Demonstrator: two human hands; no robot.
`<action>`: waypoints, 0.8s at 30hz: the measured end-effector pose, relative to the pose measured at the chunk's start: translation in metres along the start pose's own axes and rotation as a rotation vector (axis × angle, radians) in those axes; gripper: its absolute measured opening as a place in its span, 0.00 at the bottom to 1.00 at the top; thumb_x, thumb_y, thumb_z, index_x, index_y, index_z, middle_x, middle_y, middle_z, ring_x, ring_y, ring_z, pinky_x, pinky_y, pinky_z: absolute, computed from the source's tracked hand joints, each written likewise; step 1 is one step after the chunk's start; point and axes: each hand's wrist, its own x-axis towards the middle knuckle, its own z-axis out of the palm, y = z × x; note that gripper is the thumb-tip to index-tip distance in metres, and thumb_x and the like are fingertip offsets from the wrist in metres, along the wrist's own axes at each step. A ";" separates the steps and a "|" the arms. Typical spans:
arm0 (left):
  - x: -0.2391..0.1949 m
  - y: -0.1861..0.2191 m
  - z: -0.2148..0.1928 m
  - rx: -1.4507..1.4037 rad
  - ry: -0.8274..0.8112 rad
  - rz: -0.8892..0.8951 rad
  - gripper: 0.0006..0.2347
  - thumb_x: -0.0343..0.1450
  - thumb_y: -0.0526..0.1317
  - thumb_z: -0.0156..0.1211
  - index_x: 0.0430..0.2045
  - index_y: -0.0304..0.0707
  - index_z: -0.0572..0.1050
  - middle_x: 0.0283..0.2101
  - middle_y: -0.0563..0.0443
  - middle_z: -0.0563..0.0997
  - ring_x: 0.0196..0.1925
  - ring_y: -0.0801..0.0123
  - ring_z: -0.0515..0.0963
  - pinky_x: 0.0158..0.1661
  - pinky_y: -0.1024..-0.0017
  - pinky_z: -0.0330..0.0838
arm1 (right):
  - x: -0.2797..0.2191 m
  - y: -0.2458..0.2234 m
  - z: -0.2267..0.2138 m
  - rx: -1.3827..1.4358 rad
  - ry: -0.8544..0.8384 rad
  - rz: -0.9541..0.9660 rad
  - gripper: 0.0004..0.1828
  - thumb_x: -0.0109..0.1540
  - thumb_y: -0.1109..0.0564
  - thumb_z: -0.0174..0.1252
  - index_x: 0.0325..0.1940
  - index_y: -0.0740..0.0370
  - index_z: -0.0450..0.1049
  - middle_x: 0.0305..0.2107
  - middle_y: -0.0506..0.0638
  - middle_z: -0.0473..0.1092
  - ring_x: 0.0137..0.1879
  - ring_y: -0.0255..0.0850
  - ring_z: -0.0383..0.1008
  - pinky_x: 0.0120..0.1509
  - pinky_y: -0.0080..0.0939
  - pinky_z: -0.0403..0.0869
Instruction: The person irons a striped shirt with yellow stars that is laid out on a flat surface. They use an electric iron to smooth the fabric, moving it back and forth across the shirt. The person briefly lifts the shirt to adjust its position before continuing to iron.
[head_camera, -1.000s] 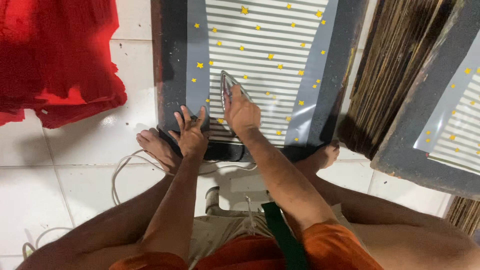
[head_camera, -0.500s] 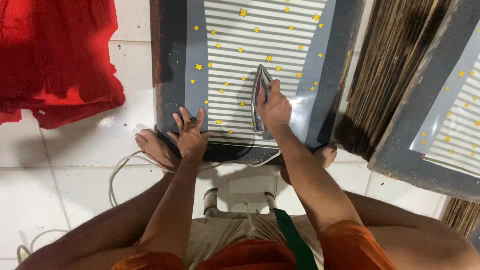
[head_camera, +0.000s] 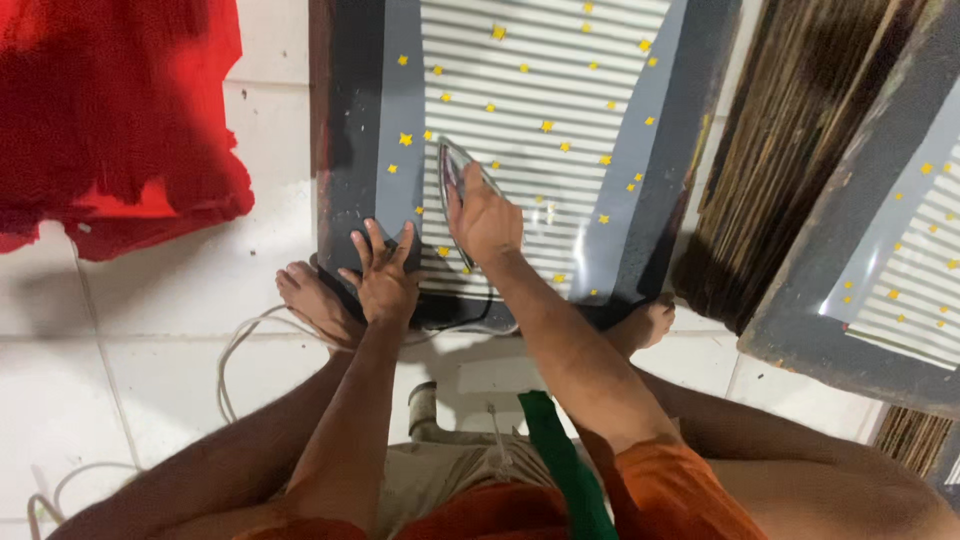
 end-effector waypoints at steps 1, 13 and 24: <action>0.002 0.002 -0.002 0.003 -0.015 -0.010 0.38 0.67 0.53 0.65 0.73 0.76 0.49 0.79 0.44 0.38 0.79 0.41 0.40 0.62 0.17 0.46 | 0.000 0.005 -0.001 -0.036 0.017 0.022 0.16 0.68 0.39 0.44 0.54 0.46 0.64 0.30 0.55 0.78 0.38 0.57 0.82 0.48 0.59 0.79; -0.005 -0.004 0.008 0.052 0.077 0.041 0.39 0.66 0.56 0.64 0.73 0.76 0.50 0.79 0.45 0.38 0.79 0.41 0.42 0.60 0.18 0.53 | -0.051 0.126 -0.027 -0.185 0.221 0.256 0.10 0.69 0.42 0.47 0.50 0.43 0.63 0.19 0.48 0.74 0.29 0.49 0.81 0.38 0.49 0.80; -0.015 0.023 0.006 0.041 0.300 0.110 0.32 0.72 0.68 0.40 0.73 0.78 0.46 0.78 0.43 0.33 0.78 0.46 0.28 0.65 0.27 0.21 | -0.061 0.142 -0.023 0.030 0.219 0.245 0.11 0.71 0.44 0.48 0.52 0.47 0.59 0.23 0.56 0.75 0.34 0.61 0.81 0.42 0.63 0.78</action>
